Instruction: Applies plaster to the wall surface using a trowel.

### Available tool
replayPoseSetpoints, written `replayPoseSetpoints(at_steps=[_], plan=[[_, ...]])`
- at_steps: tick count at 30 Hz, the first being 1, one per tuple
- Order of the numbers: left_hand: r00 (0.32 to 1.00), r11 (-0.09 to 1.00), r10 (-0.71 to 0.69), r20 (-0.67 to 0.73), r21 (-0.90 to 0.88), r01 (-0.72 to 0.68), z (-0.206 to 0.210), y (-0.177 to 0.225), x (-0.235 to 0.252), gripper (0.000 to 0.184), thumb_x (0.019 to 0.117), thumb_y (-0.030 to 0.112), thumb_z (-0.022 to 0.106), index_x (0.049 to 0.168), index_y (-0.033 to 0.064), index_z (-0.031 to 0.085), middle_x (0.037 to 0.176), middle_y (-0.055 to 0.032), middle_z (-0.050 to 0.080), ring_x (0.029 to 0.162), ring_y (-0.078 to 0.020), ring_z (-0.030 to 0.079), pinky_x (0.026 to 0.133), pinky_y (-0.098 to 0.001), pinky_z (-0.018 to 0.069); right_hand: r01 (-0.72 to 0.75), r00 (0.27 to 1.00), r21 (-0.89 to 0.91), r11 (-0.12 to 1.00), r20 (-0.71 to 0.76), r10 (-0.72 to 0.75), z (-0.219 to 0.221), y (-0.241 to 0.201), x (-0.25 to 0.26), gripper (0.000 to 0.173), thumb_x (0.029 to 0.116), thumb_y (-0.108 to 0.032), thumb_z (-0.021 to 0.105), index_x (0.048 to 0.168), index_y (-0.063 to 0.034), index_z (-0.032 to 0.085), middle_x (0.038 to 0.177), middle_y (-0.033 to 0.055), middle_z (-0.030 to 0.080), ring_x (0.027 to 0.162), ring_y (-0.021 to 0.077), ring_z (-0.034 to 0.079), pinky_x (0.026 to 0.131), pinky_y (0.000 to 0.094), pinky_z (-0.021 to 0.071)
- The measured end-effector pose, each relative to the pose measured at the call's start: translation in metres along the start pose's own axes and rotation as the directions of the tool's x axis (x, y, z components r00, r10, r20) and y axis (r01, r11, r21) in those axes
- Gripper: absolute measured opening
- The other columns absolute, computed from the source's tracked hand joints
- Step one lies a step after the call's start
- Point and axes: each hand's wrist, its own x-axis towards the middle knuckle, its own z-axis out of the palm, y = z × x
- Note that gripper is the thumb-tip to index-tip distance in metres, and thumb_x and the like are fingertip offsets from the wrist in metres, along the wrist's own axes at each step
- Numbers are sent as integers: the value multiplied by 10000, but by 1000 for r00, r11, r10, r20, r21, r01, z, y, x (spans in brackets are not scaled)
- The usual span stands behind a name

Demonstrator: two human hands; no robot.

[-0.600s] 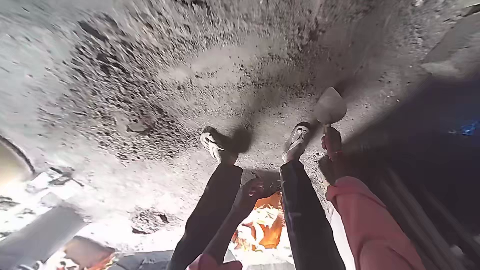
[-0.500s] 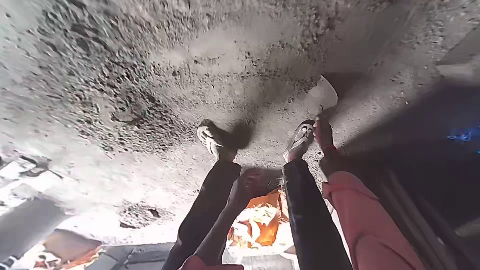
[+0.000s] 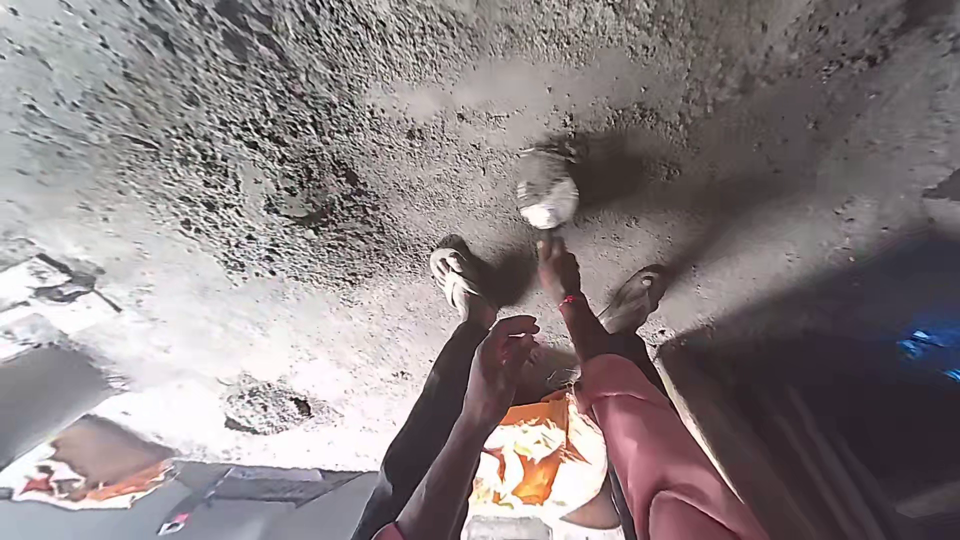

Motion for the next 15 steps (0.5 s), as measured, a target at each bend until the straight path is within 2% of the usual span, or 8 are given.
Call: replayPoseSetpoints(at_steps=[3, 5, 7, 8, 10, 12, 14, 15], plan=[[1000, 1000, 14, 3, 15, -14, -1, 1, 1, 357, 1041, 208, 525, 1319, -4, 603, 1241, -141, 682, 1036, -286, 701, 903, -428, 610, 198, 975, -216, 956, 141, -170, 0, -47, -2, 551, 1059, -588, 356, 1300, -158, 603, 893, 142, 717, 831, 369, 725, 649, 574, 575], [1000, 1000, 14, -12, 21, -13, -4, 0, 0, 350, 1045, 214, 536, 1315, 6, 613, 1239, -134, 685, 1043, -284, 701, 900, -424, 616, 88, 996, -38, 995, -6, -88, -6, -29, -11, 543, 1078, -550, 351, 1273, -113, 607, 891, 163, 708, 838, 367, 712, 680, 591, 572], [1000, 1000, 3, -6, 5, -3, -5, 1, 3, 343, 1044, 211, 536, 1309, 8, 617, 1238, -137, 687, 1047, -289, 702, 897, -425, 615, -44, 972, 242, 969, -214, 98, -29, 37, -10, 515, 1101, -442, 369, 1293, -28, 607, 954, 197, 702, 861, 349, 697, 760, 580, 567], [1000, 1000, -8, -1, -8, 8, -6, 2, 1, 342, 1046, 212, 533, 1309, 10, 617, 1239, -136, 687, 1048, -291, 702, 899, -427, 614, -106, 949, 377, 920, -239, 207, -44, 83, -10, 517, 1105, -424, 353, 1326, -19, 587, 967, 176, 682, 818, 299, 671, 740, 523, 572], [1000, 1000, -9, 19, -26, 9, -8, 6, -2, 344, 1051, 221, 528, 1314, 15, 612, 1242, -132, 686, 1048, -289, 700, 905, -432, 610, -225, 895, 646, 729, -159, 417, -75, 161, 1, 572, 1074, -584, 322, 1252, -107, 584, 769, 31, 574, 564, 152, 528, 512, 361, 508], [999, 999, -6, 38, -41, 8, -9, 8, -4, 346, 1050, 230, 538, 1314, 19, 611, 1245, -128, 685, 1054, -287, 697, 915, -433, 606, -292, 874, 732, 616, -58, 483, -109, 193, 21, 609, 1039, -675, 346, 1205, -147, 598, 650, -11, 498, 447, 123, 447, 419, 320, 452], [999, 999, -4, 44, -44, 6, -11, 8, -5, 351, 1046, 231, 551, 1316, 16, 610, 1246, -126, 687, 1058, -280, 698, 920, -429, 607, -287, 925, 635, 717, -10, 379, -121, 170, 44, 612, 1026, -698, 341, 1219, -181, 606, 687, -6, 511, 467, 130, 443, 430, 331, 444], [999, 999, -8, 46, -49, 10, -12, 8, -8, 348, 1046, 220, 550, 1316, 8, 608, 1249, -132, 684, 1059, -281, 697, 922, -429, 606, -233, 959, 545, 805, -10, 284, -118, 141, 52, 584, 1053, -634, 335, 1280, -161, 591, 780, 35, 565, 527, 160, 485, 466, 367, 463]])
